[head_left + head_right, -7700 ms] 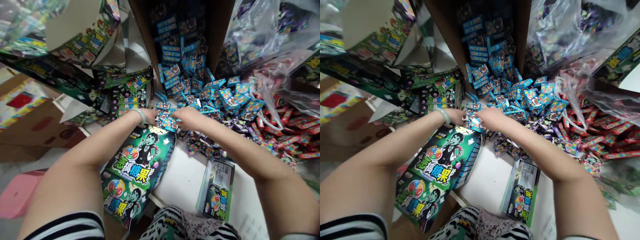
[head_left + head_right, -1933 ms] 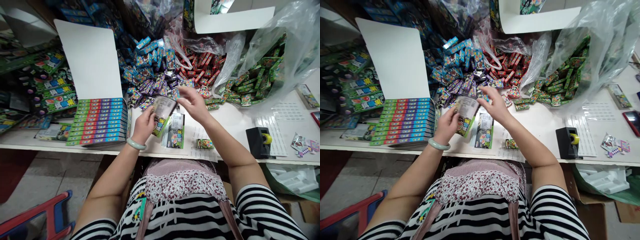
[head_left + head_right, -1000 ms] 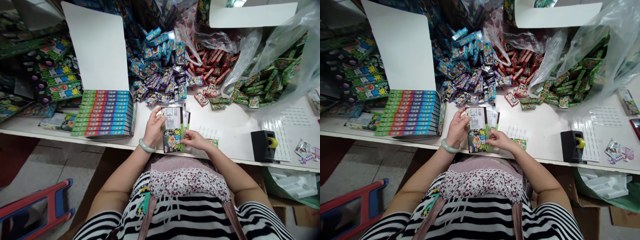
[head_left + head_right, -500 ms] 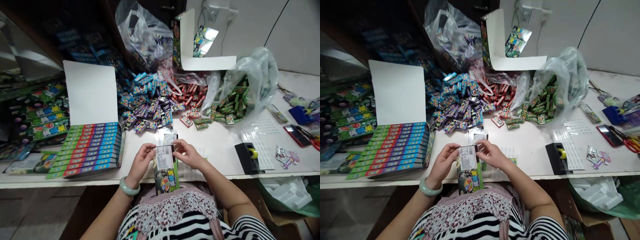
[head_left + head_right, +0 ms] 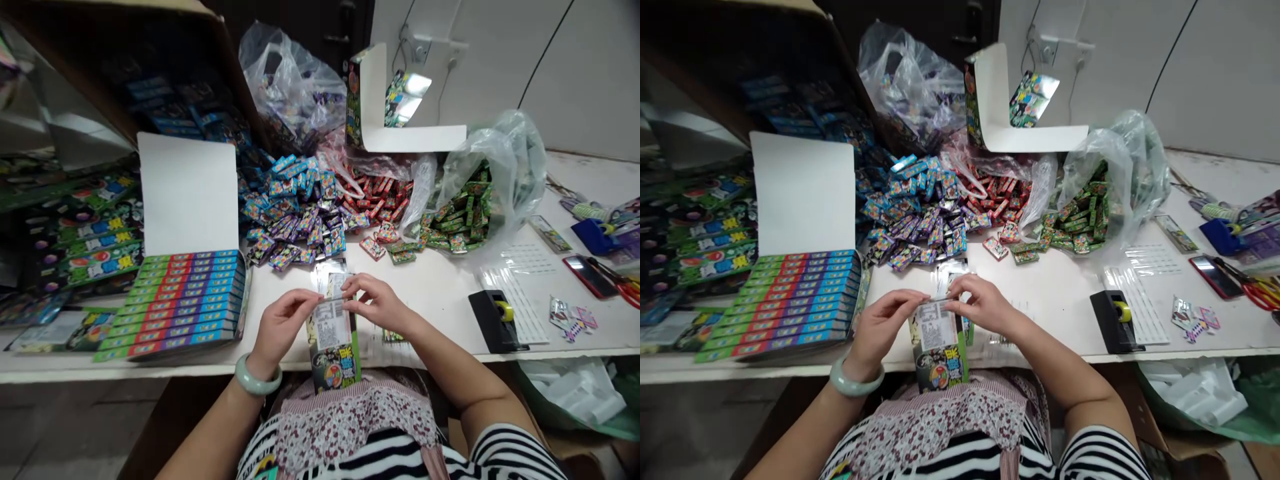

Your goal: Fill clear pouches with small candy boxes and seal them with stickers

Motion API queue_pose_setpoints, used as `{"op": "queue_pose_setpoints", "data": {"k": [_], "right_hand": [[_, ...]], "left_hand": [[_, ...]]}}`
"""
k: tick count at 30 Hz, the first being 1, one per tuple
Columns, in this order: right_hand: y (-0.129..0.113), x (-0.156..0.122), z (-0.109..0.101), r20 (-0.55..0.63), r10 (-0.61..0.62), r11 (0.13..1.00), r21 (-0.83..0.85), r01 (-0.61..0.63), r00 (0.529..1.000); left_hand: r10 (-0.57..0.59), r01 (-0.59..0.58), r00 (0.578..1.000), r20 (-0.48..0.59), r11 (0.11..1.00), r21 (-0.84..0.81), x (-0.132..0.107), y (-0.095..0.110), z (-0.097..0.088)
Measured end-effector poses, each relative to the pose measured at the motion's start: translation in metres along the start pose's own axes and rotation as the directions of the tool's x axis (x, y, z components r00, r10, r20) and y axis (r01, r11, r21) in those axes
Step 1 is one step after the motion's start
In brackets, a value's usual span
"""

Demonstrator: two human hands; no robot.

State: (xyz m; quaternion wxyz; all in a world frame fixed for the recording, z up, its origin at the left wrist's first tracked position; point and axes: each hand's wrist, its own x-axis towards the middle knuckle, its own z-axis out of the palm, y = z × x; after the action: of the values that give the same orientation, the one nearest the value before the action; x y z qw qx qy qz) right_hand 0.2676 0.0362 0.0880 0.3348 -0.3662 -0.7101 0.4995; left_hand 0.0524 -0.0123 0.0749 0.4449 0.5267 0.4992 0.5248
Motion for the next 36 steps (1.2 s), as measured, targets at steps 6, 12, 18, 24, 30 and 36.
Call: {"op": "queue_pose_setpoints", "data": {"k": [6, 12, 18, 24, 30, 36], "right_hand": [[-0.009, 0.011, 0.001, 0.047, 0.179, 0.972, 0.144, -0.184, 0.983], [-0.018, 0.01, 0.0, 0.15, 0.187, 0.973, 0.112, -0.204, 0.971], [-0.007, -0.006, 0.0, 0.114, -0.053, 0.998, -0.039, 0.058, 0.992], [0.005, -0.018, 0.024, -0.057, -0.025, 0.998, -0.056, 0.022, 0.998], [0.058, -0.04, -0.019, -0.156, 0.158, 0.986, -0.026, -0.164, 0.975], [0.122, -0.079, -0.104, -0.366, 0.401, 0.643, -0.54, -0.543, 0.84]], "left_hand": [[-0.111, 0.109, 0.993, -0.041, 0.992, -0.058, 0.006, 0.008, 0.006], [-0.018, 0.02, 0.996, 0.088, 0.999, -0.029, 0.002, 0.011, -0.004], [0.011, -0.005, 0.984, 0.18, 1.0, -0.029, -0.009, 0.005, -0.011], [0.035, -0.043, 0.994, 0.107, 0.997, 0.071, -0.007, -0.007, -0.001], [0.043, -0.037, 0.998, -0.038, 0.988, 0.15, -0.002, -0.03, -0.008], [0.012, 0.001, 0.997, -0.077, 0.985, 0.171, 0.002, -0.038, -0.002]]}}
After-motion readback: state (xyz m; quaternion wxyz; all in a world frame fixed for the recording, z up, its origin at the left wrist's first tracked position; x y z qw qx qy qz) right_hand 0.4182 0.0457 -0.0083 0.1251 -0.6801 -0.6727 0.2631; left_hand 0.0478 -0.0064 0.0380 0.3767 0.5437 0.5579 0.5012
